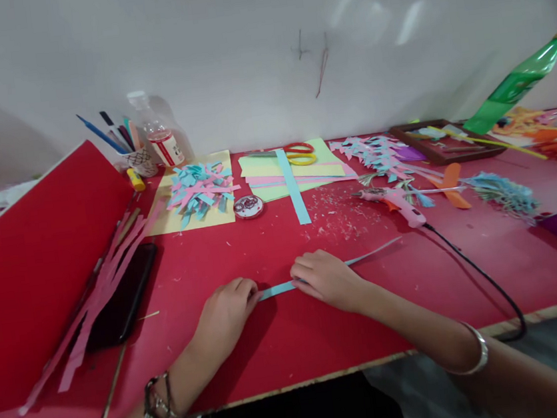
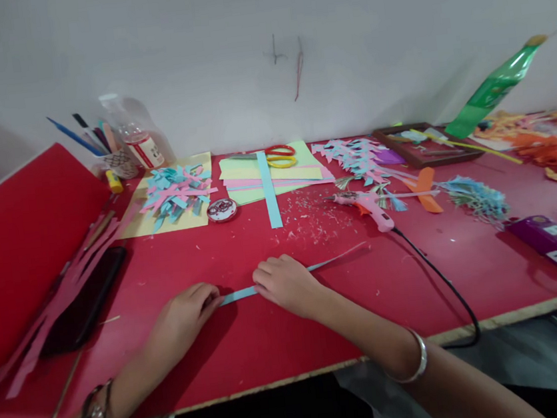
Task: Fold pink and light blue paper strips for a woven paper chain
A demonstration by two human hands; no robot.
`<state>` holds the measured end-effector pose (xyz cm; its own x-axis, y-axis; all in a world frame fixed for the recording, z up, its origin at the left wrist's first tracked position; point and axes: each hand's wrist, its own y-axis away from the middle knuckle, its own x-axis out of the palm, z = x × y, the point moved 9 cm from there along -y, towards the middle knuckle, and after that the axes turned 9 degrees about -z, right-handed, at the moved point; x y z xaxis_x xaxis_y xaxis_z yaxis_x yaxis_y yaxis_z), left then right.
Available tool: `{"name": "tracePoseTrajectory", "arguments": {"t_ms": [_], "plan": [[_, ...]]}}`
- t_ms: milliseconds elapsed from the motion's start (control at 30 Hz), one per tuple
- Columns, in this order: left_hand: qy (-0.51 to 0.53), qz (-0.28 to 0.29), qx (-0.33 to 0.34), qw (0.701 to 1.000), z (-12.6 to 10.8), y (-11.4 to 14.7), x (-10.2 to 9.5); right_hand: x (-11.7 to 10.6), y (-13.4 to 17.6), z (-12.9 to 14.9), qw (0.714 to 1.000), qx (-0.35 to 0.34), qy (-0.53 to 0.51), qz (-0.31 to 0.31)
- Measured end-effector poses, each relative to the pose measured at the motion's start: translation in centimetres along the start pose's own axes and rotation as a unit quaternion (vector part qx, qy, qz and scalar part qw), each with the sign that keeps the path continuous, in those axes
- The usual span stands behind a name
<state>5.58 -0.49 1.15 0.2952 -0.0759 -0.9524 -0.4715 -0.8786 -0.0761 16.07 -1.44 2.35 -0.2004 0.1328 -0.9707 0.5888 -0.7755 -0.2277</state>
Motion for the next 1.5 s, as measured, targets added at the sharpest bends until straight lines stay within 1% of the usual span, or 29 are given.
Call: {"name": "tracePoseTrajectory", "arguments": {"t_ms": [167, 267, 433, 533, 667, 833, 1067, 1167, 1267, 1300, 1367, 1433, 1500], "plan": [[-0.041, 0.020, -0.001, 0.999, -0.4, -0.2, -0.6, 0.0, 0.1, 0.0, 1.000, -0.003, 0.004, -0.001], [-0.031, 0.020, 0.005, 0.999, -0.3, -0.2, -0.5, -0.4, 0.0, 0.3, 1.000, 0.001, 0.005, -0.003], [-0.019, -0.011, 0.019, 1.000, 0.1, -0.2, -0.1, -1.0, -1.1, 1.6, 1.000, 0.012, 0.006, -0.027], [-0.008, -0.029, 0.030, 0.999, 0.2, 0.1, 0.0, -0.5, -1.8, 2.5, 1.000, 0.003, -0.016, -0.026], [-0.003, -0.046, 0.035, 0.998, 0.2, 0.5, -0.3, 0.3, -2.2, 2.7, 1.000, -0.004, -0.024, -0.018], [-0.003, -0.038, 0.022, 0.999, 0.7, 0.5, -0.3, 0.5, -2.0, 2.6, 1.000, -0.005, -0.006, -0.022], [0.030, -0.023, 0.005, 0.999, 1.0, 0.3, -0.1, 0.6, -2.0, 2.6, 1.000, 0.002, -0.009, -0.015], [0.052, -0.015, 0.010, 0.998, 0.9, 0.3, 0.0, 0.7, -2.0, 2.5, 1.000, 0.002, -0.013, -0.014], [0.054, -0.030, 0.039, 0.997, 0.7, 0.5, -0.2, 0.6, -2.1, 2.4, 1.000, 0.003, -0.019, -0.016], [0.041, -0.041, 0.059, 0.997, 0.4, 0.7, -0.4, 0.6, -2.1, 2.4, 1.000, 0.003, -0.021, -0.017], [-0.005, -0.055, 0.120, 0.991, -0.5, 1.2, -0.7, 0.5, -2.1, 2.4, 1.000, 0.003, -0.025, -0.016], [-0.057, -0.046, 0.184, 0.980, -1.8, 1.9, -0.6, 0.5, -2.1, 2.4, 0.999, 0.004, -0.029, -0.012], [-0.103, -0.017, 0.217, 0.971, -2.7, 2.7, -0.1, 0.5, -2.1, 2.4, 0.999, 0.004, -0.037, -0.014]]}}
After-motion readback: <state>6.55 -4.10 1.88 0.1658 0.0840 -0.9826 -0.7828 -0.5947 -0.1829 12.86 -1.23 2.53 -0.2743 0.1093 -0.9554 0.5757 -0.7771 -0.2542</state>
